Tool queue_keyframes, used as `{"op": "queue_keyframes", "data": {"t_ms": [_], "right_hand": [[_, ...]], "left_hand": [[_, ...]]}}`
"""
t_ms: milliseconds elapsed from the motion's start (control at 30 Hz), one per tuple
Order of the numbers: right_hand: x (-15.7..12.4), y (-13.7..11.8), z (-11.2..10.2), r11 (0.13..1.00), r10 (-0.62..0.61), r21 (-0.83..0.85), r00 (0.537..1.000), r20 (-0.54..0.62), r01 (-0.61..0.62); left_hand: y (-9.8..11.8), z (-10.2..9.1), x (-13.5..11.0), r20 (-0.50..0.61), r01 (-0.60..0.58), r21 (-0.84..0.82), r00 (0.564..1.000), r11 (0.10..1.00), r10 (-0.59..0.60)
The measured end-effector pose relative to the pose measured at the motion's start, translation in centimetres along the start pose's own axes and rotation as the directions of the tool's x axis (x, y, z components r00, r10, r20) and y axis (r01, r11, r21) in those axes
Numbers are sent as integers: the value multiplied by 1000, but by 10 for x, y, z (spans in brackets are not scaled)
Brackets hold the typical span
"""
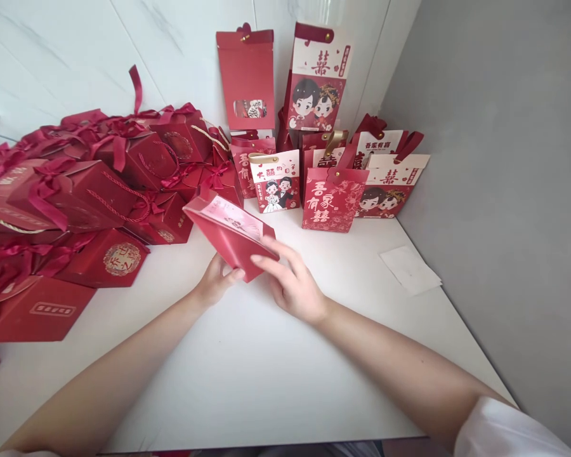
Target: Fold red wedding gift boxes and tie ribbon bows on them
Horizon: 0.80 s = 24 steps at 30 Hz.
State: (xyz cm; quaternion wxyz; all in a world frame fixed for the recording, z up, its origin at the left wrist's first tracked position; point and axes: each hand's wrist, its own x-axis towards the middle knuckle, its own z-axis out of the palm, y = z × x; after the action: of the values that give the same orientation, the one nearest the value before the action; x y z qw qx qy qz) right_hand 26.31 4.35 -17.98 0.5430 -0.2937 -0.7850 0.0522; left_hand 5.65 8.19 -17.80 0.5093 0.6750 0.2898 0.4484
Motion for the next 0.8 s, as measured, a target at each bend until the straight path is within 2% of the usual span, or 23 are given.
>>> {"op": "queue_keyframes", "data": {"t_ms": [67,133,233,300,500,633,800], "right_hand": [[1,-2,0,994,108,-6,992,-61,-109],[2,-2,1,981,195,-5,980,-37,-196],[3,3,1,965,261,30,965,37,-262],[2,6,2,957,279,54,957,83,-284],[1,2,3,952,256,126,951,174,-279],[2,2,2,966,248,52,963,105,-254],[3,6,2,977,203,-72,978,53,-199]], "left_hand": [[-1,0,0,-41,61,-124,997,990,-67],[1,0,0,-73,129,-321,984,938,-160],[11,1,1,-78,185,-595,956,782,-285],[17,1,2,-27,207,-688,951,695,-309],[16,-9,6,173,360,-779,910,513,-375],[15,-8,6,246,420,-799,881,429,-404],[21,5,1,346,468,-836,855,286,-386]]}}
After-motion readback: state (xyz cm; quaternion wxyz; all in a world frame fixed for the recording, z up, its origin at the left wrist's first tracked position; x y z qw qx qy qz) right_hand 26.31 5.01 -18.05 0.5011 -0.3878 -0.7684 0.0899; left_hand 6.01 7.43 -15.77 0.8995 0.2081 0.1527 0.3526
